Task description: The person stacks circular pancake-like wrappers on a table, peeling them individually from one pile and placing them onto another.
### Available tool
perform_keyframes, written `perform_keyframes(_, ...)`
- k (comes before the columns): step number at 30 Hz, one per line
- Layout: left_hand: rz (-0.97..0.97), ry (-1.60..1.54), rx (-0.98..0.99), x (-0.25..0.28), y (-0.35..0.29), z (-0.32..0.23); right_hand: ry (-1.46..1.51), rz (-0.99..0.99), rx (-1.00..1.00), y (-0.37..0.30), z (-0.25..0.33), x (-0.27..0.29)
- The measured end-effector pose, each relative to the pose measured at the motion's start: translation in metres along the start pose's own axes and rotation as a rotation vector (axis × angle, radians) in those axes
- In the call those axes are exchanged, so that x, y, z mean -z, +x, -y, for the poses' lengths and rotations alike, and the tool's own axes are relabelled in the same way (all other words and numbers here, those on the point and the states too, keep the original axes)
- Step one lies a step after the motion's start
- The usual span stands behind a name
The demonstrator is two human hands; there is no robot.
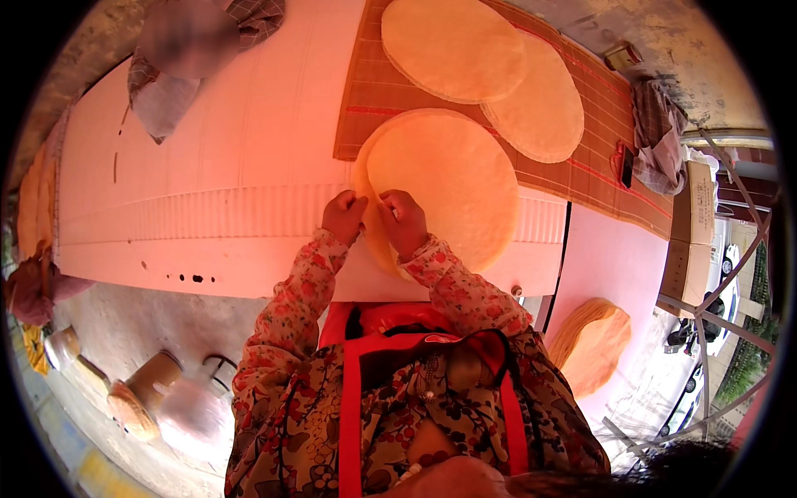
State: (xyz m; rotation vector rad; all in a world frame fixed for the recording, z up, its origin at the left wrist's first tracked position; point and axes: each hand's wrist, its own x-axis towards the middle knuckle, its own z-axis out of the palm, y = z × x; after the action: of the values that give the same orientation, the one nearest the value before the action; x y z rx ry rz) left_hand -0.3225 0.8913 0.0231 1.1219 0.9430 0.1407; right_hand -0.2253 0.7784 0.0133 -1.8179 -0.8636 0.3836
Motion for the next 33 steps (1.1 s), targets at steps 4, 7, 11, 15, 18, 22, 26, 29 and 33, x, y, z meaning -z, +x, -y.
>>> perform_keyframes(4,-0.018,0.297,-0.158,-0.010,-0.008,-0.010,0.055,-0.050,-0.109,0.009,0.003,-0.001)
perform_keyframes(7,-0.074,0.430,-0.463,-0.030,-0.014,0.000,0.243,0.014,-0.372,0.014,0.011,0.007)
perform_keyframes(11,0.139,0.346,-0.581,-0.054,-0.048,-0.010,0.315,0.058,-0.465,0.013,0.019,0.040)
perform_keyframes(15,0.179,0.180,-0.404,-0.048,-0.043,0.015,0.349,0.004,-0.471,0.001,-0.017,0.073)
perform_keyframes(18,-0.343,0.750,-0.752,-0.020,-0.003,0.048,0.696,-0.185,-0.530,0.000,-0.008,0.132)
perform_keyframes(22,-0.372,0.598,-0.528,-0.011,0.007,0.034,0.645,-0.390,-0.347,0.005,0.017,0.308)
perform_keyframes(26,-0.435,0.375,-0.338,-0.001,0.030,0.043,0.571,-0.289,-0.296,0.024,0.152,0.302)
perform_keyframes(29,-0.333,0.344,-0.200,0.009,0.045,0.040,0.430,0.005,-0.308,0.040,0.119,0.261)
perform_keyframes(33,-0.174,0.355,-0.135,0.013,0.046,0.031,-0.146,0.016,-0.001,0.042,0.028,0.115)
